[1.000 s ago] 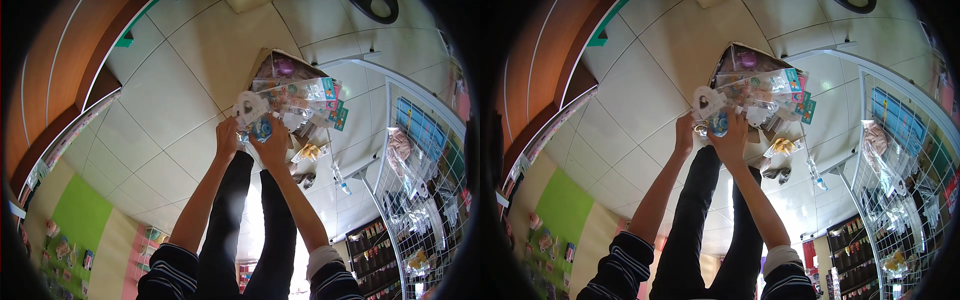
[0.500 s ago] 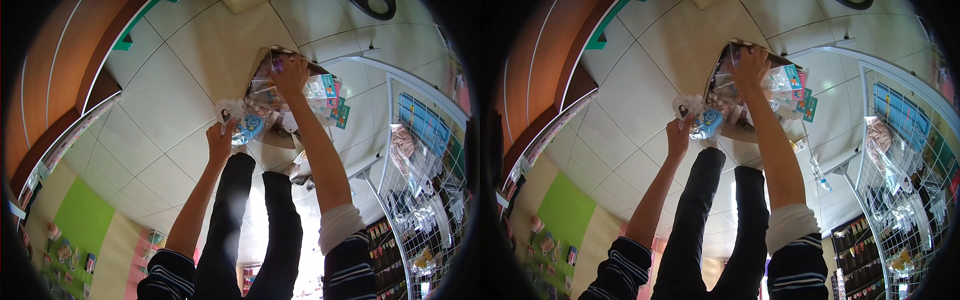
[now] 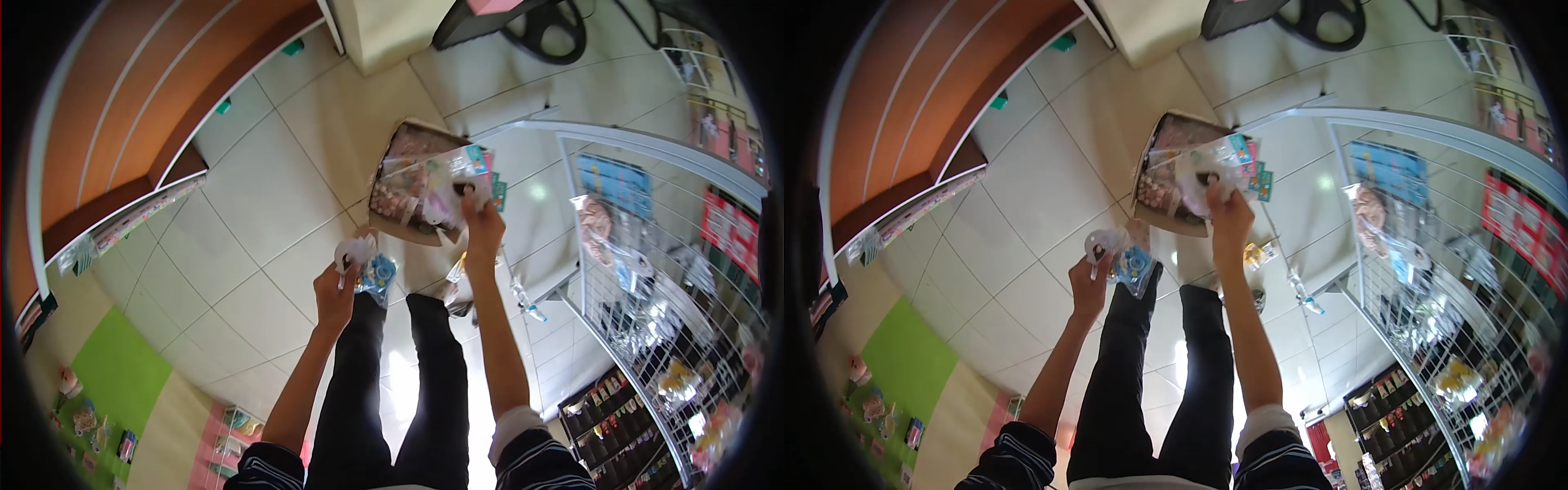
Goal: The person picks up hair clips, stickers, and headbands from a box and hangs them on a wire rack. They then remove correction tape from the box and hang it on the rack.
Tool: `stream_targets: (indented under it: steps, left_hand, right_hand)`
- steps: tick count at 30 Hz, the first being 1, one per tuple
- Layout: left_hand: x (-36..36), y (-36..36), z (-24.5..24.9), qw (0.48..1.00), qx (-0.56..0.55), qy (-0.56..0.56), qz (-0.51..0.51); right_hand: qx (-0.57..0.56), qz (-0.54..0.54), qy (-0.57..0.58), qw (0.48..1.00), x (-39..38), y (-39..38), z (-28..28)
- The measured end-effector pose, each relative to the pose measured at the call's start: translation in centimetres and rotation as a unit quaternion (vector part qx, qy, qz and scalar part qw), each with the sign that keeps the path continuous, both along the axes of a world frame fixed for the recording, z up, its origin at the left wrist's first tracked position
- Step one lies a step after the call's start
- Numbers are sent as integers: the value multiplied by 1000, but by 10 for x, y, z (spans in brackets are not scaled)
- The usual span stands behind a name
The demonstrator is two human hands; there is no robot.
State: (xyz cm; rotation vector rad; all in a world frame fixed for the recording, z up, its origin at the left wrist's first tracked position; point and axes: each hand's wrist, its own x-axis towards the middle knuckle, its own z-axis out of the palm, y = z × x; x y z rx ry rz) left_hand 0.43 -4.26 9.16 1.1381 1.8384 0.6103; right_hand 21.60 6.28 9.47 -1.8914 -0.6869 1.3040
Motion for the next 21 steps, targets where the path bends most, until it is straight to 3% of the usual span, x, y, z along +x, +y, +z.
stream_targets:
  steps: [3, 6, 7, 9, 11, 12, 13, 14, 15, 16, 19, 21]
  left_hand:
    - [15, -6, 59, 996, 78, -49, 12]
    - [30, -14, 121, 995, 77, -63, -23]
    - [38, -15, 146, 994, 85, -66, -35]
    - [52, -25, 174, 987, 123, -55, -89]
    - [71, -34, 206, 971, 186, -101, -114]
    - [80, -39, 214, 965, 200, -131, -108]
    - [89, -43, 231, 965, 184, -129, -135]
    - [100, -50, 248, 960, 196, -126, -154]
    - [114, -54, 252, 945, 248, -121, -176]
    - [124, -62, 262, 933, 267, -132, -200]
    - [150, -92, 306, 907, 294, 1, -301]
    - [182, -103, 322, 894, 331, -51, -298]
  right_hand:
    - [61, 3, 1, 998, 12, -30, 76]
    - [113, -49, 164, 979, 15, -56, 170]
    - [126, -76, 134, 980, 17, -70, 193]
    - [214, -76, 198, 954, 24, -97, 247]
    - [127, -83, 117, 981, 29, -115, 322]
    - [144, -8, -4, 990, 42, -129, 334]
    - [86, -4, 15, 996, 51, -139, 376]
    - [177, -35, 90, 979, 58, -157, 395]
    - [251, -27, 91, 963, 68, -173, 408]
    - [285, -22, 137, 948, 81, -190, 434]
    - [324, 0, 81, 943, 116, -250, 511]
    - [389, -58, 118, 912, 137, -282, 532]
